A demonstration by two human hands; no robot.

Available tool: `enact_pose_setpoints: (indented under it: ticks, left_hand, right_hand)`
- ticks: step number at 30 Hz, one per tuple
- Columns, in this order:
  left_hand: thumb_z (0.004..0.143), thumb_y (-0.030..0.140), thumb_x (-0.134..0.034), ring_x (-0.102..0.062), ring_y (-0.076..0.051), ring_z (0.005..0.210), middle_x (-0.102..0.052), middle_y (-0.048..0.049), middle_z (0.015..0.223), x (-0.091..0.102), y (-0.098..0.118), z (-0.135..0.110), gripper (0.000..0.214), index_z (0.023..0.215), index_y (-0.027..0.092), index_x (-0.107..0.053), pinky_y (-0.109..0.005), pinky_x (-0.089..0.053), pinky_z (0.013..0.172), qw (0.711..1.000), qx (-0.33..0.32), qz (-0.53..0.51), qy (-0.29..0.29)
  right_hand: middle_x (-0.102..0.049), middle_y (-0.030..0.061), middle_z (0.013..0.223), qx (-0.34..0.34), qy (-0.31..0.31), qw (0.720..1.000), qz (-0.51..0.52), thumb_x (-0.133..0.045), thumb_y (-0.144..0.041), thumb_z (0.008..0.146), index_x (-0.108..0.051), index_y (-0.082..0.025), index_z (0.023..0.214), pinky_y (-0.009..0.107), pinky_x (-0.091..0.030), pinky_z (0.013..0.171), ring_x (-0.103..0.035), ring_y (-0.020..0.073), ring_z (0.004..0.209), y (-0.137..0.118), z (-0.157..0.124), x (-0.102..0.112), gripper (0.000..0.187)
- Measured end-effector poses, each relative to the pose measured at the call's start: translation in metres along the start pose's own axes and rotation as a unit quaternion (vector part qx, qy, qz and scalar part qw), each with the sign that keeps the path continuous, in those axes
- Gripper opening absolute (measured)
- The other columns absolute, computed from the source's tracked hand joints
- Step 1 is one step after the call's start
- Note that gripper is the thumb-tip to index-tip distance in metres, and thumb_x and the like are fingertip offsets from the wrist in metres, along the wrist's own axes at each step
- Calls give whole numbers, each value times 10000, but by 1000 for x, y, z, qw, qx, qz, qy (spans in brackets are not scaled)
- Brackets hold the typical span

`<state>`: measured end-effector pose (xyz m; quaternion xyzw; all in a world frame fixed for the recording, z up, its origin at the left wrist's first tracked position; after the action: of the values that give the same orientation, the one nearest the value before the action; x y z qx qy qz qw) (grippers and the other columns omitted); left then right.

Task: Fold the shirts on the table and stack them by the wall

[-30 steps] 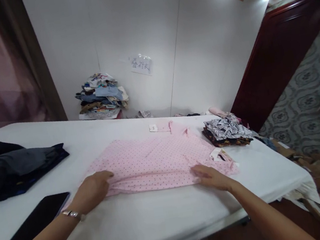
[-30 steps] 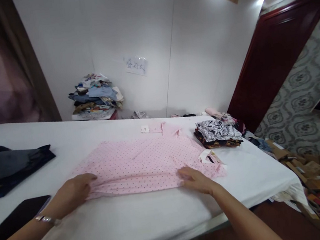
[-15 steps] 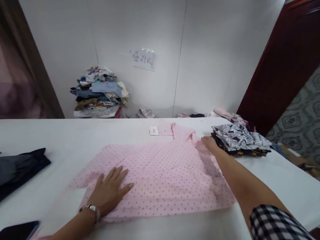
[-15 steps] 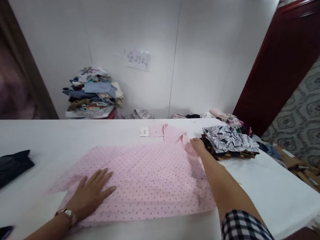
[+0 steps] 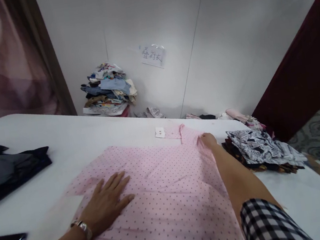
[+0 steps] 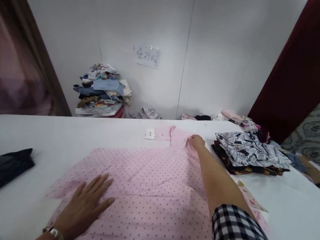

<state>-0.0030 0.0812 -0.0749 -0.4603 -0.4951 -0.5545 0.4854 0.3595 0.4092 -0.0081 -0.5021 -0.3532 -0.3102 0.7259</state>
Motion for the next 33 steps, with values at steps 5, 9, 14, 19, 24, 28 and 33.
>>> enact_pose_setpoints:
  ticks: [5, 9, 14, 19, 24, 28, 33]
  left_hand:
    - [891, 592, -326, -243, -298, 1425, -350, -43, 1523, 6, 5, 1, 575, 1379, 320, -461, -572, -159, 1135, 1000, -11, -24, 13]
    - [875, 606, -348, -217, -313, 1431, -306, -69, 1538, 6, 6, 5, 652, 1416, 252, -430, -567, -153, 1138, 999, 20, -39, 9]
    - [867, 631, -351, -194, -314, 1438, -281, -71, 1546, 11, 10, 7, 687, 1429, 239, -409, -572, -115, 1143, 997, 34, -71, -8]
    - [861, 670, -319, -184, -317, 1440, -271, -87, 1549, 14, 13, 7, 722, 1430, 234, -407, -574, -88, 1146, 995, 40, -88, -14]
    - [863, 668, -316, -189, -331, 1436, -285, -95, 1544, 11, 14, 7, 712, 1417, 236, -430, -583, -93, 1139, 994, 33, -109, -3]
    - [862, 690, -268, -166, -329, 1442, -272, -101, 1549, 9, 15, 5, 747, 1431, 226, -409, -576, -68, 1143, 992, 33, -122, -8]
    - [858, 698, -225, -122, -326, 1452, -228, -99, 1563, 12, 18, 4, 785, 1452, 206, -370, -580, -50, 1144, 991, 32, -126, -35]
  right_hand:
    - [-697, 30, 979, 129, -62, 986, 81, -492, -300, 820, -675, -212, 856, 304, -486, 816, -622, 202, 896, -60, -59, 6, 206]
    - [-696, 30, 1030, 297, -305, 899, 106, -624, -277, 760, -712, -252, 826, 324, -485, 874, -616, 215, 994, -101, -164, -4, 113]
    - [-679, 69, 1162, 142, -249, 939, 189, -569, -393, 820, -720, -236, 982, 387, -493, 900, -611, 239, 1076, -95, -177, 5, 272]
    - [-727, 72, 928, -30, -161, 956, 243, -580, -492, 794, -722, -186, 922, 325, -530, 737, -656, 208, 859, -98, -125, -23, 361]
    - [-702, 81, 754, -96, -131, 975, 152, -566, -559, 778, -701, -139, 890, 287, -476, 567, -630, 199, 685, -112, -82, -66, 455]
    - [-705, 91, 790, -90, -98, 983, 127, -709, -362, 653, -706, -143, 909, 305, -481, 630, -647, 233, 754, -128, -58, -89, 337]
    - [-715, 93, 927, -53, -5, 982, 179, -609, -278, 675, -702, -143, 1032, 311, -495, 719, -642, 221, 824, -143, -39, -61, 393]
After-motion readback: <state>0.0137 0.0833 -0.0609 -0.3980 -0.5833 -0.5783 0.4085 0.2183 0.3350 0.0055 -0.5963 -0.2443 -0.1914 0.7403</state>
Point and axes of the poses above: each hand's wrist, its own z-axis towards the middle knuckle, its own x-axis out of the back of the hand, y = z × x, the point moved 6 cm from there along z, towards the middle knuckle
